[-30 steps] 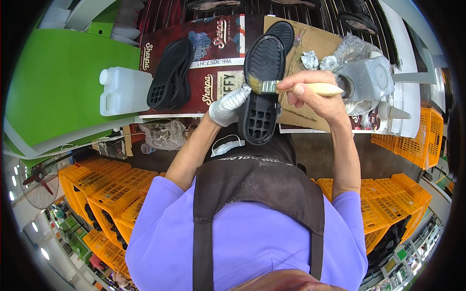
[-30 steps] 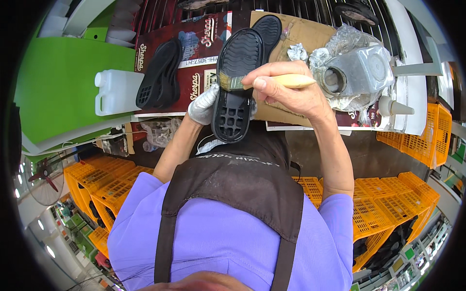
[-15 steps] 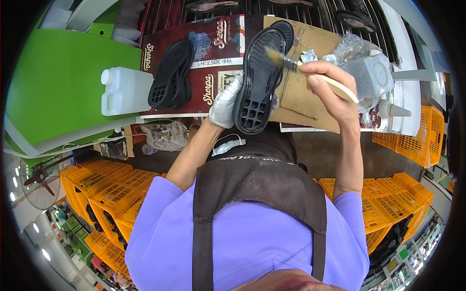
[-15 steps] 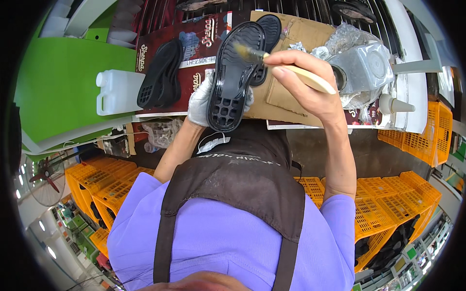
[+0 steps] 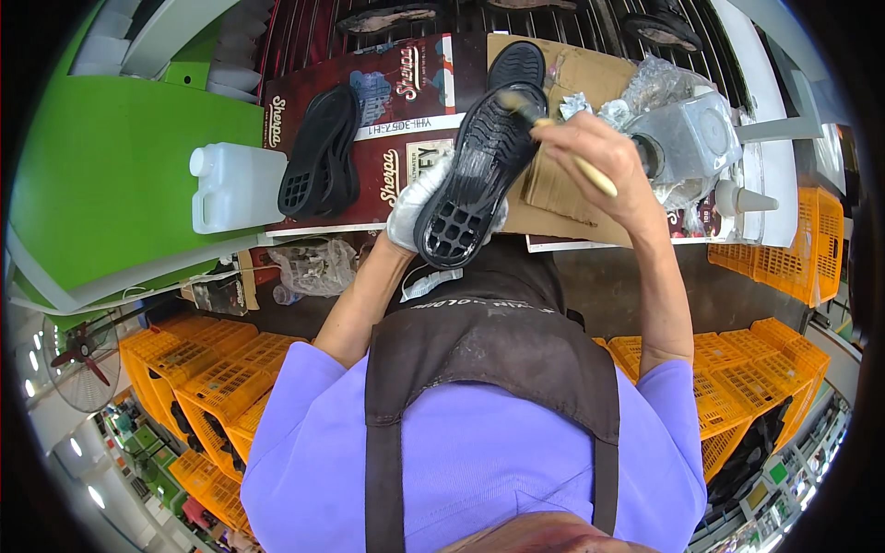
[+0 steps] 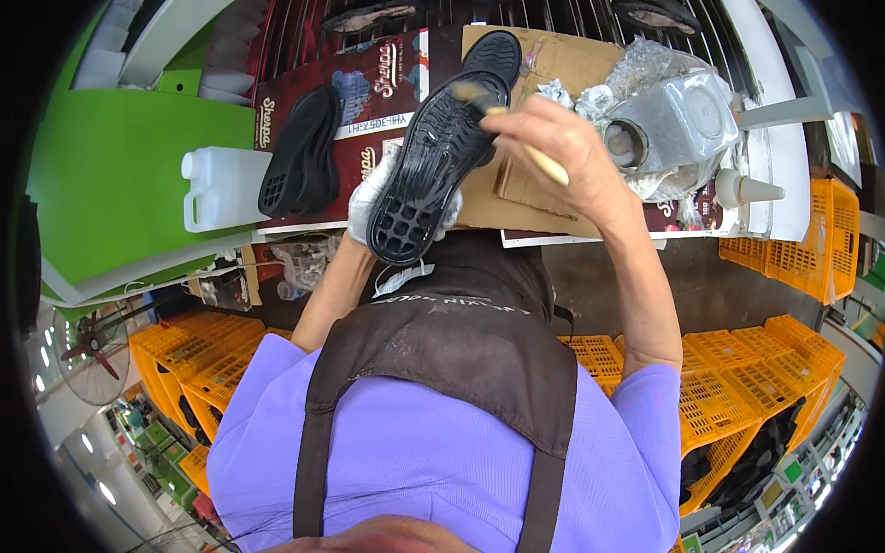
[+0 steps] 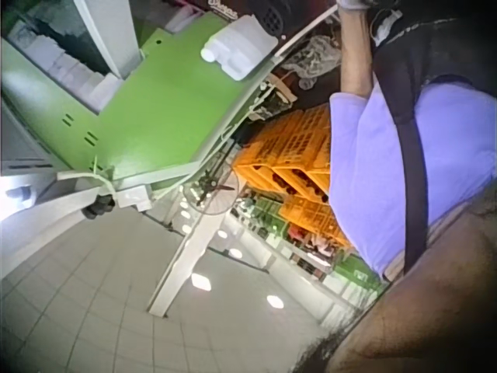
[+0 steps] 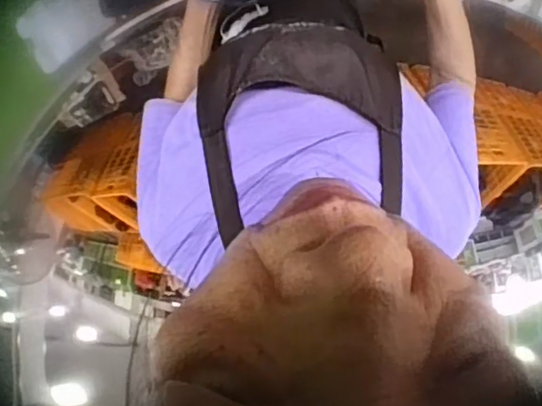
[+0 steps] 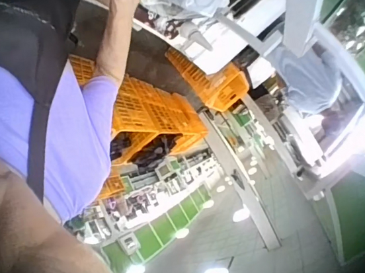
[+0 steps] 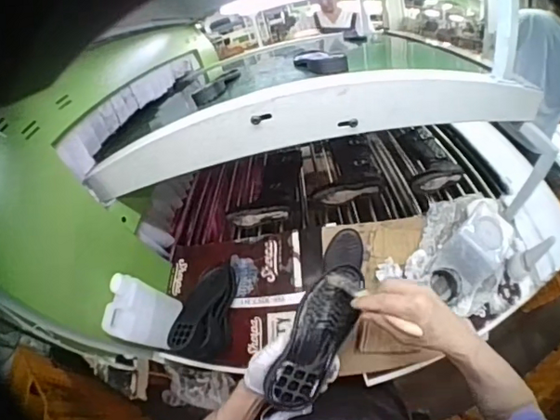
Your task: The person repeatedly applies a clear adhesive to the bottom of black shoe soles using a paintbrush. They dip the brush into a container, spread the glue across the sole, and place the sole on a rack before picking up another one to repeat the process.
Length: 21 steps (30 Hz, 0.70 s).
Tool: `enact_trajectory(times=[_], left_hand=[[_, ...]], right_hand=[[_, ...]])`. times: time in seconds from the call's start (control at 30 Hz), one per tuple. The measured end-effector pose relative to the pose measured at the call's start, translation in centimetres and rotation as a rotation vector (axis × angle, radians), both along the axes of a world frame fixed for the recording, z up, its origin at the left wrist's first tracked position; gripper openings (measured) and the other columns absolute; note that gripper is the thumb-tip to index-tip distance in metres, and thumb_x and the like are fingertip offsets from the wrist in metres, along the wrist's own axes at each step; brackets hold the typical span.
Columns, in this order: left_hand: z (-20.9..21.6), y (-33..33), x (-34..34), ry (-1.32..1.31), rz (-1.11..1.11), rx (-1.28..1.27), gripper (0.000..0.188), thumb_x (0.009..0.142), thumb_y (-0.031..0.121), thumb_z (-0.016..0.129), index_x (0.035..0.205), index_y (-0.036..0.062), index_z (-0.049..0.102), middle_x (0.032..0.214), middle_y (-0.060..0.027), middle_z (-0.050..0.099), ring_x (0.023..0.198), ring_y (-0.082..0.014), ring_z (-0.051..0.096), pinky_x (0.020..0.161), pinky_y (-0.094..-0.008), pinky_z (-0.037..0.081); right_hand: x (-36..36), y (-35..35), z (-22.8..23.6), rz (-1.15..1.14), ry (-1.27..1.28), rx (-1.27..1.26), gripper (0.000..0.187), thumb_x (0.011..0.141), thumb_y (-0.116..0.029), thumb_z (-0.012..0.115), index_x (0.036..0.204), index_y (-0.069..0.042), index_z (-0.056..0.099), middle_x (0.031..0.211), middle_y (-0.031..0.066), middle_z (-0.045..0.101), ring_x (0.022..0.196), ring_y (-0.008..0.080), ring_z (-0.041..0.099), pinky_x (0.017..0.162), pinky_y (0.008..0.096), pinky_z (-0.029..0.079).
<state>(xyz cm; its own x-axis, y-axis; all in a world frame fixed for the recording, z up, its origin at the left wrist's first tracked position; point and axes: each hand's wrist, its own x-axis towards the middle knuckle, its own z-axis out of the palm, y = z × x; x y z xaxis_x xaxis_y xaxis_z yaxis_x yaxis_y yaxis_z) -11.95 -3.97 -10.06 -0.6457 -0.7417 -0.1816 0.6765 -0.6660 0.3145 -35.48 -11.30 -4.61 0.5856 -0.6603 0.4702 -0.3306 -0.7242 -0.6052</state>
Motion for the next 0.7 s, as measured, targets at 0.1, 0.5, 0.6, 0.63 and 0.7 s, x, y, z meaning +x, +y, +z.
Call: enact_trajectory(times=[0.1,0.5,0.6,0.63,0.7], left_hand=[[0.1,0.3,-0.3,-0.049,0.043,0.02,0.049,0.095,0.041,0.032,0.117,0.0011,0.05,0.102,-0.0176,0.061,0.084,-0.0272,0.062,0.074,-0.0392,0.053],[0.2,0.0,-0.3,0.044,-0.017,-0.007,0.054,0.092,0.049,0.035,0.121,0.0046,0.047,0.103,-0.0163,0.06,0.089,-0.0251,0.06,0.081,-0.0356,0.05],[0.0,0.0,-0.5,-0.136,0.055,-0.054,0.054,0.093,0.05,0.032,0.12,0.0064,0.048,0.101,-0.0143,0.06,0.087,-0.021,0.06,0.08,-0.0321,0.049],[0.0,-0.1,-0.3,-0.161,0.07,-0.07,0.054,0.093,0.05,0.031,0.12,0.007,0.048,0.101,-0.0137,0.06,0.087,-0.02,0.06,0.079,-0.0317,0.049],[1.0,-0.1,-0.5,-0.344,0.191,-0.03,0.053,0.094,0.051,0.029,0.12,0.0095,0.049,0.099,-0.0101,0.06,0.087,-0.0163,0.059,0.079,-0.0298,0.049]], right_hand=[[0.0,0.7,-0.3,-0.139,0.032,-0.018,0.022,0.075,-0.004,0.066,0.096,-0.005,0.063,0.075,0.009,0.057,0.067,0.0215,0.057,0.057,0.0318,0.047],[-0.2,0.7,0.2,-0.069,-0.043,0.088,0.02,0.078,-0.001,0.063,0.097,-0.003,0.064,0.073,0.0087,0.058,0.063,0.0204,0.057,0.057,0.0305,0.046],[0.8,1.9,0.6,-0.083,-0.105,0.177,0.015,0.079,-0.004,0.062,0.093,-0.001,0.065,0.076,0.0109,0.063,0.065,0.0207,0.061,0.059,0.0288,0.048],[1.3,2.9,1.0,-0.044,-0.158,0.229,0.014,0.079,-0.005,0.062,0.092,-0.001,0.065,0.077,0.0116,0.064,0.066,0.0208,0.062,0.059,0.0283,0.049],[1.2,3.9,2.2,0.077,-0.161,0.406,0.014,0.081,-0.008,0.061,0.092,0.0,0.066,0.08,0.0127,0.067,0.066,0.0187,0.064,0.059,0.0275,0.05]])
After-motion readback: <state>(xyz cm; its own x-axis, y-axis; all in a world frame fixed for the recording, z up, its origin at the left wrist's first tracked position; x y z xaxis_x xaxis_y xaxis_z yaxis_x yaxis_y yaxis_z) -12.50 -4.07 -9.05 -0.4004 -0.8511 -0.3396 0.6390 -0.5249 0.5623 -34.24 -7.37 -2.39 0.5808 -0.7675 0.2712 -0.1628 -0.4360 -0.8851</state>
